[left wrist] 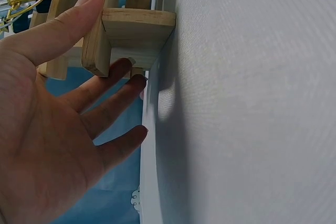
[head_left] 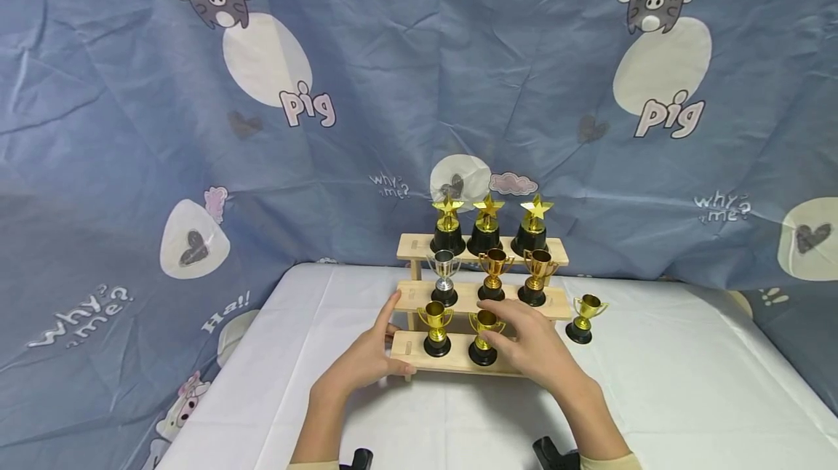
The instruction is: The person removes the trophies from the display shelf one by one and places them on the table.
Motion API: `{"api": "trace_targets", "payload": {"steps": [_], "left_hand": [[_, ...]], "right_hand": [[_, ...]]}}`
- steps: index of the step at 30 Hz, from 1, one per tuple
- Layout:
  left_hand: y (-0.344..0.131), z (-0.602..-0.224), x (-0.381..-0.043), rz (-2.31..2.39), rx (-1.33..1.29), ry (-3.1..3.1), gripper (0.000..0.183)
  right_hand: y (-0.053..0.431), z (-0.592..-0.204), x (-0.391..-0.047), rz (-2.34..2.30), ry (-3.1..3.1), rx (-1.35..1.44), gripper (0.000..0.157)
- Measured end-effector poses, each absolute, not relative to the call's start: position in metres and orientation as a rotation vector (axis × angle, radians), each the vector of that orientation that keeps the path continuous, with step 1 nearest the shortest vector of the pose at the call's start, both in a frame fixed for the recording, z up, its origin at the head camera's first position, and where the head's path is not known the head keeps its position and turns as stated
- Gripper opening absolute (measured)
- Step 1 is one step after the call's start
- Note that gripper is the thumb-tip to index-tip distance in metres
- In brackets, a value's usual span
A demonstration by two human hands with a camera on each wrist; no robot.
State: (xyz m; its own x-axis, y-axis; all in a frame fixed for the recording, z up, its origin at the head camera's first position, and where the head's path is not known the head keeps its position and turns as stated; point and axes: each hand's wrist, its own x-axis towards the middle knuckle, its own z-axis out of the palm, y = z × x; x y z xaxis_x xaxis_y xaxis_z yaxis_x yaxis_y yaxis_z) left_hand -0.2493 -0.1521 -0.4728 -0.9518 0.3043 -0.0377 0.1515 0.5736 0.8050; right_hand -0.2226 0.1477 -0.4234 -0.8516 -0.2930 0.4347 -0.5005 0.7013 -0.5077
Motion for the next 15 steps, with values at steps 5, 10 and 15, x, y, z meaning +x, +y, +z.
{"api": "trace_targets", "payload": {"steps": [5, 10, 15], "left_hand": [[-0.1522, -0.4734, -0.2494, 1.312, 0.383, 2.638, 0.133], [-0.1525, -0.4735, -0.25, 1.317, 0.392, 2.644, 0.133], [-0.1523, -0.4733, -0.2504, 1.325, 0.396, 2.641, 0.134]], "right_hand": [[0.1469, -0.4241, -0.2225, 0.857, -2.557, 0.636, 0.037], [0.1467, -0.4237, -0.222, 0.807, -2.528, 0.632, 0.036], [0.1464, -0.4227, -0.2211, 0.789, -2.515, 0.642, 0.037]]}}
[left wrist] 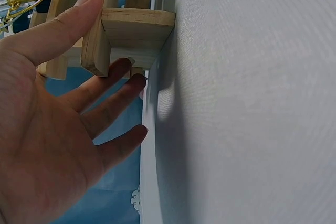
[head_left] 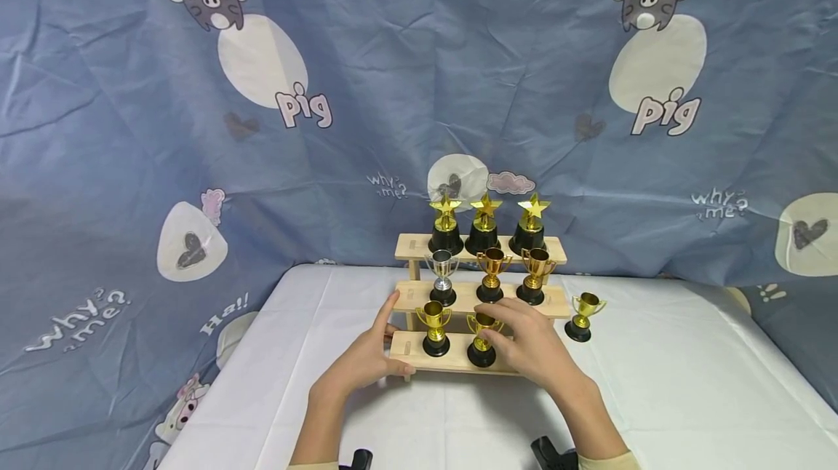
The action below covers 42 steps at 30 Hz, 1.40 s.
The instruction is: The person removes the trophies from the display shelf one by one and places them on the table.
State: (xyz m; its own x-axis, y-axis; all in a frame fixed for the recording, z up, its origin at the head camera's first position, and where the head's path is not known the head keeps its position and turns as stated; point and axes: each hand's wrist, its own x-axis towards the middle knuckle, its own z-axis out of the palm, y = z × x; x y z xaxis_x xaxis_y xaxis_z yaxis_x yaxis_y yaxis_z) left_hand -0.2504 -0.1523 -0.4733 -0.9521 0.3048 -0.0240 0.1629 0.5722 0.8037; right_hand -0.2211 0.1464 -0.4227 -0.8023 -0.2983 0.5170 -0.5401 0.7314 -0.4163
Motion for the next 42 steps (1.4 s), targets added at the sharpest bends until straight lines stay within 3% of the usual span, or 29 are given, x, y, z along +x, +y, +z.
{"api": "trace_targets", "payload": {"steps": [42], "left_hand": [[-0.15, -0.472, -0.248, 1.308, 0.366, 2.67, 0.133]], "right_hand": [[0.223, -0.396, -0.221, 0.846, -2.563, 0.418, 0.036]]}}
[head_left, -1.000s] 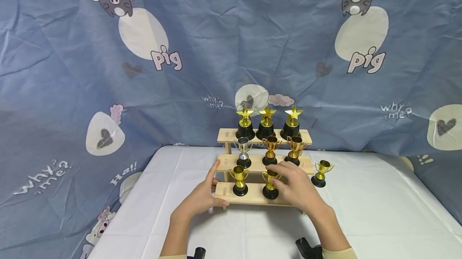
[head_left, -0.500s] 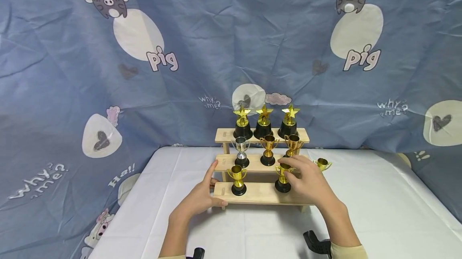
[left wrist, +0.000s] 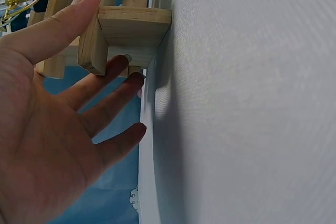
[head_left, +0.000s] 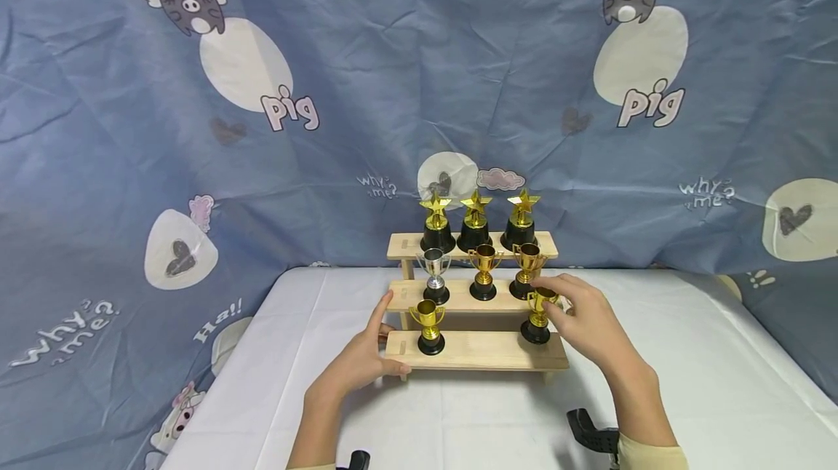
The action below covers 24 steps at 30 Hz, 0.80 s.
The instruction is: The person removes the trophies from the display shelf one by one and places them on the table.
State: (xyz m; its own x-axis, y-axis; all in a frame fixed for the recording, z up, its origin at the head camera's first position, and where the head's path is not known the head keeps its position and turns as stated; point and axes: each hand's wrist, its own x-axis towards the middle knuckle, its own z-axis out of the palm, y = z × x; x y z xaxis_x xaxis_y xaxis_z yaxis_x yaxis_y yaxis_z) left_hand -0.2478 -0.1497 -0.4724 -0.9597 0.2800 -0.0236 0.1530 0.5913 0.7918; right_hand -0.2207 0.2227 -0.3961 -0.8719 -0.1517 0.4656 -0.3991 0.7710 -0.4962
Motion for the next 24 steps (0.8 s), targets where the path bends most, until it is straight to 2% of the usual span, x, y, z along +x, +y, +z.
{"api": "trace_targets", "payload": {"steps": [24], "left_hand": [[-0.148, -0.472, -0.248, 1.315, 0.352, 2.666, 0.133]], "right_hand": [[0.272, -0.39, -0.213, 0.818, -2.564, 0.202, 0.035]]}}
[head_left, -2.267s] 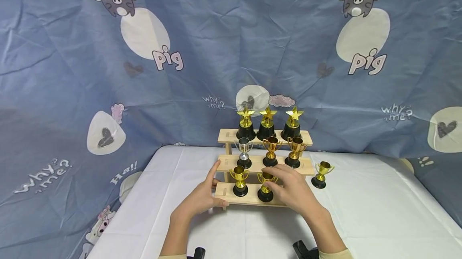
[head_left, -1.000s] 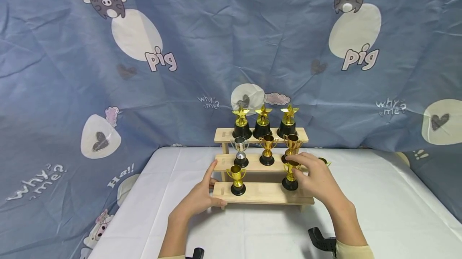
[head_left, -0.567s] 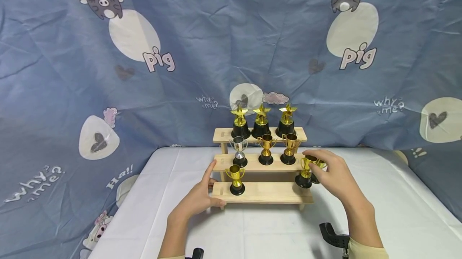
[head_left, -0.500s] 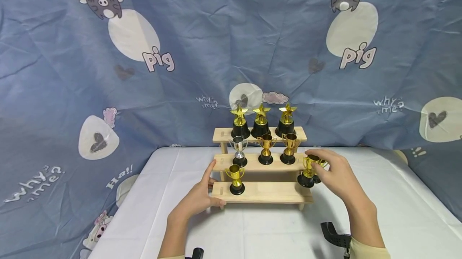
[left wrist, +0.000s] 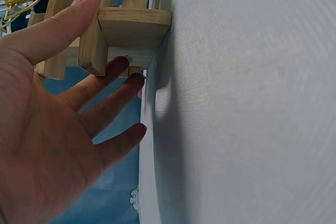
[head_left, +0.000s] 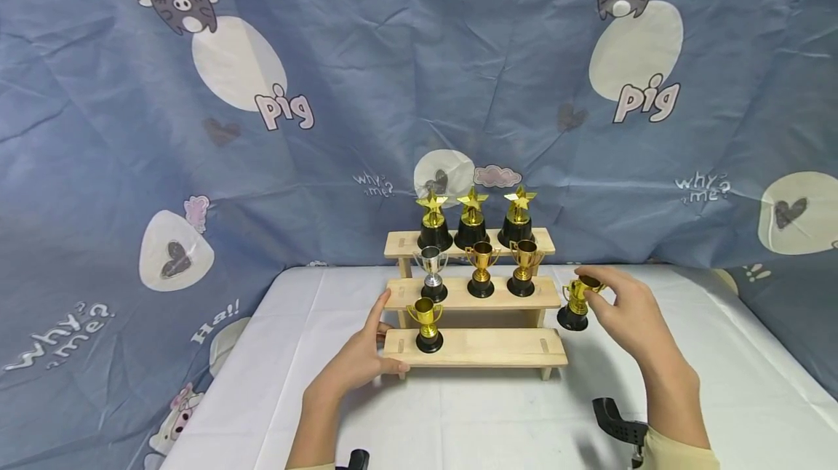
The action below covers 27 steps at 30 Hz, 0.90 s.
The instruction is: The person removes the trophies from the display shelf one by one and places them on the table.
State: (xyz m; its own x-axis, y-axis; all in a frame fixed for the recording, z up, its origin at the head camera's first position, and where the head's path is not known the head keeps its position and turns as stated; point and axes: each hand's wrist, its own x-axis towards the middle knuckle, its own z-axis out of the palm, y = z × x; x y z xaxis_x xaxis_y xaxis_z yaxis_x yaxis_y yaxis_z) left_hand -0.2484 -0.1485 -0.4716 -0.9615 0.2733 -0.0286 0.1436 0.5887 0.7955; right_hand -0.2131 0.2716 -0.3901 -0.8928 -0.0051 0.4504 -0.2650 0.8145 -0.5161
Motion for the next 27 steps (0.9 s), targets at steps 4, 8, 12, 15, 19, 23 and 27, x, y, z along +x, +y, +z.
{"api": "trace_targets", "payload": {"steps": [4, 8, 12, 15, 19, 23, 27], "left_hand": [[-0.148, -0.47, -0.248, 1.308, 0.335, 2.674, 0.133], [-0.148, -0.47, -0.249, 1.304, 0.319, 2.68, 0.133], [-0.148, -0.471, -0.248, 1.314, 0.325, 2.668, 0.133], [-0.148, -0.471, -0.247, 1.315, 0.327, 2.664, 0.133], [-0.148, -0.472, -0.248, 1.316, 0.335, 2.665, 0.133], [-0.148, -0.472, -0.248, 1.317, 0.333, 2.662, 0.133], [-0.148, -0.473, -0.249, 1.305, 0.323, 2.667, 0.133]], "right_hand": [[0.278, -0.391, -0.213, 0.785, -2.572, 0.14, 0.036], [0.282, -0.393, -0.214, 0.772, -2.548, 0.088, 0.036], [0.286, -0.396, -0.215, 0.773, -2.524, 0.047, 0.035], [0.289, -0.397, -0.214, 0.77, -2.513, 0.024, 0.035], [0.293, -0.4, -0.215, 0.752, -2.518, -0.01, 0.036], [0.298, -0.404, -0.216, 0.747, -2.538, -0.054, 0.037], [0.302, -0.408, -0.219, 0.748, -2.529, -0.083, 0.038]]}}
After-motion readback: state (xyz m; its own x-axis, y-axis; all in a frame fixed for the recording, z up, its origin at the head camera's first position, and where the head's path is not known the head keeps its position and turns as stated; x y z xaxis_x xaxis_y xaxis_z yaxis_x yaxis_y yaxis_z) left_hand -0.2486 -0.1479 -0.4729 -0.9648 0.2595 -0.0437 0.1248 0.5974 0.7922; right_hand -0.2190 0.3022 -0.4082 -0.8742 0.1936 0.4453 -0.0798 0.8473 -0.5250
